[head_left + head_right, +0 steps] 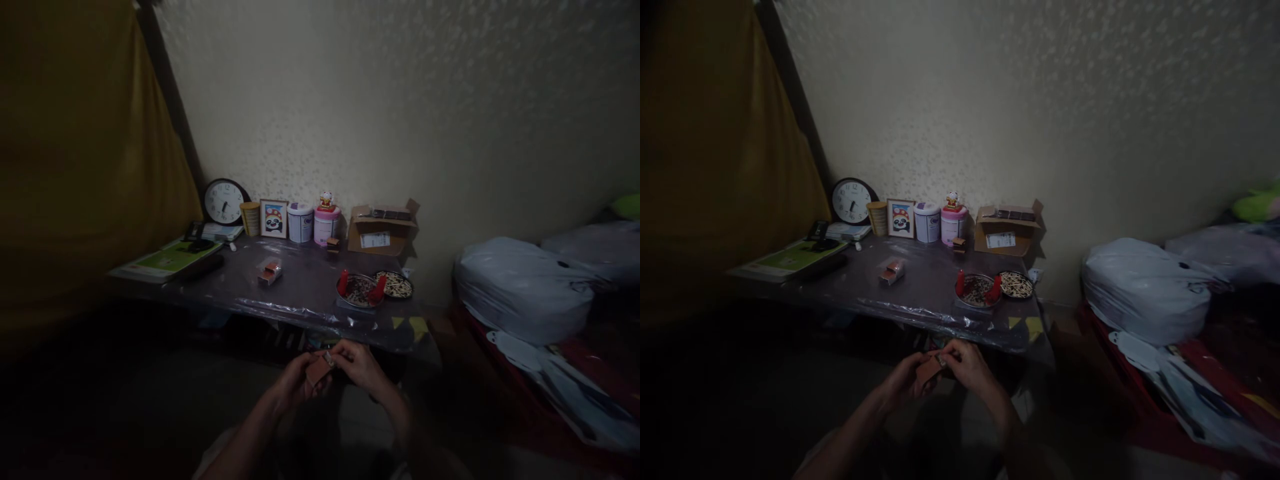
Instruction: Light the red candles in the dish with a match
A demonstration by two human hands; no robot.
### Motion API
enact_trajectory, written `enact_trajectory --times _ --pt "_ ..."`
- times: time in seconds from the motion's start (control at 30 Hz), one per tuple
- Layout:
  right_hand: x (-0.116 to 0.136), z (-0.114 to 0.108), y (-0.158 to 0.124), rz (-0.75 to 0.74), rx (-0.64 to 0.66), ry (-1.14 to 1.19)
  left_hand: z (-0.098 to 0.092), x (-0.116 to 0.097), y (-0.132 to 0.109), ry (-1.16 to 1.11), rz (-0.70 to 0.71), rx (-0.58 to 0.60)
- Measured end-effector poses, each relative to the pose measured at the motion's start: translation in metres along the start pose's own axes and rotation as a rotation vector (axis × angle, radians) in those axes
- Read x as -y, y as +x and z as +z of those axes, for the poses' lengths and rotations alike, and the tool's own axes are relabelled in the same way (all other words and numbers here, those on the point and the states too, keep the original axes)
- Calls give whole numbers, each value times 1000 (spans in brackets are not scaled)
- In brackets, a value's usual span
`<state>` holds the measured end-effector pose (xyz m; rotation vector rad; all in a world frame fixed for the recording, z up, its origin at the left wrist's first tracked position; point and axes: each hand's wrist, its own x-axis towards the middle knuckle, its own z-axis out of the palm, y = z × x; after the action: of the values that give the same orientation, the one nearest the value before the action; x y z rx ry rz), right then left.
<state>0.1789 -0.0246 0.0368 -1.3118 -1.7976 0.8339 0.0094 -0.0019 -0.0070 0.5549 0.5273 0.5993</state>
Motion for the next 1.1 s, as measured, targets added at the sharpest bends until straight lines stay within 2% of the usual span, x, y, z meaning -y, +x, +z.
enact_trajectory --times 0.7,1.0,1.1 --pt "3 2 2 9 -63 27 2 -2 -1 -20 4 7" --pt "-1 -4 7 77 -236 324 -6 -1 4 -31 75 29" --pt "4 -6 7 90 -242 415 -7 -3 3 -36 119 38"
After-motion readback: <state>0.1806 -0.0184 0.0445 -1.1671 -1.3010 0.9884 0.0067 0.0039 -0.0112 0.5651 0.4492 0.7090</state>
